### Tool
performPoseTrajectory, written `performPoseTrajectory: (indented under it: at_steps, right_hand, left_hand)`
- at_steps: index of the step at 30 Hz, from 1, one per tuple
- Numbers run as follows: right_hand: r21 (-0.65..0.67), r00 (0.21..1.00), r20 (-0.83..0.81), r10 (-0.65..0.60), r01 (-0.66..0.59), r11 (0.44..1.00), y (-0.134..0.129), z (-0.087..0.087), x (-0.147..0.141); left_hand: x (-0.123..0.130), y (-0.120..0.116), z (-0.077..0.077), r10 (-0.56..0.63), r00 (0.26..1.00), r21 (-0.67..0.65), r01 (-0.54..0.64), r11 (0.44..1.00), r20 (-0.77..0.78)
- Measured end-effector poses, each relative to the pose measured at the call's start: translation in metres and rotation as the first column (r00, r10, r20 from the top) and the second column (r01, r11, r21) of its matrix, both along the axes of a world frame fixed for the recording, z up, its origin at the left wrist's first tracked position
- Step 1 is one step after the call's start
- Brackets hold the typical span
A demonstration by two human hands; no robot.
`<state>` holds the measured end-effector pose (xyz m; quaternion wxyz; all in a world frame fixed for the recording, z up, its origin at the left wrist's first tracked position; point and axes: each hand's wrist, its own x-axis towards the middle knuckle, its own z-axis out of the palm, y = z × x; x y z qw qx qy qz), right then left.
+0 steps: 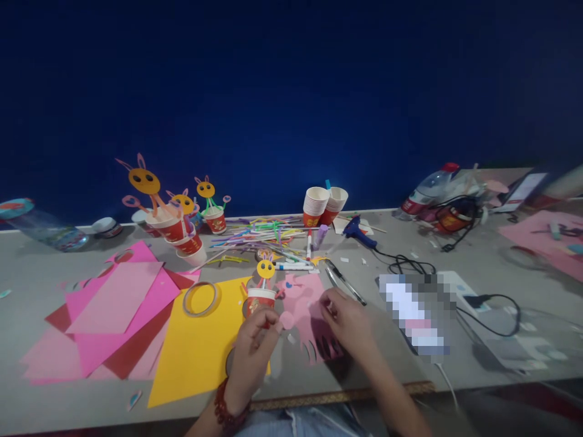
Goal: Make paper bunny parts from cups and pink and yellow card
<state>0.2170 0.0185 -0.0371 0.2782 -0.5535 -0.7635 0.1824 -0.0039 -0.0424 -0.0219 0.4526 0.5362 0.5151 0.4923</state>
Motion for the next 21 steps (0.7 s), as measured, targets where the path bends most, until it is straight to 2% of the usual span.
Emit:
performPoseTrajectory:
  at_steps: [2, 4, 6, 9, 12, 21]
  right_hand:
    - [-0.032, 0.983, -0.165, 0.081, -0.088, 0.996, -0.007, 0.011, -0.008]
    - [-0.069, 0.919, -0.354, 0.172, -0.21, 0.975, -0.016, 0.025, -0.02]
    - [-0.074, 0.864, -0.449, 0.227, -0.289, 0.954, -0.023, 0.035, -0.031]
    - [-0.035, 0.87, -0.434, 0.233, -0.274, 0.961, -0.03, 0.041, -0.043]
    - [-0.007, 0.889, -0.409, 0.206, -0.229, 0.973, -0.031, 0.04, -0.047]
    - [-0.037, 0.877, -0.429, 0.215, -0.255, 0.966, -0.03, 0.035, -0.041]
  left_hand:
    - [0.001, 0.001, 0.001, 0.007, 0.998, 0.055, -0.004, 0.998, -0.055]
    - [0.002, 0.001, 0.002, 0.017, 0.993, 0.13, -0.002, 0.992, -0.118]
    - [0.002, 0.001, 0.003, 0.032, 0.983, 0.195, 0.004, 0.981, -0.179]
    - [0.002, 0.001, 0.005, 0.062, 0.97, 0.254, 0.0, 0.967, -0.236]
    - [0.002, 0.001, 0.006, 0.084, 0.966, 0.288, -0.01, 0.958, -0.246]
    - [0.002, 0.0, 0.005, 0.06, 0.978, 0.224, -0.014, 0.975, -0.199]
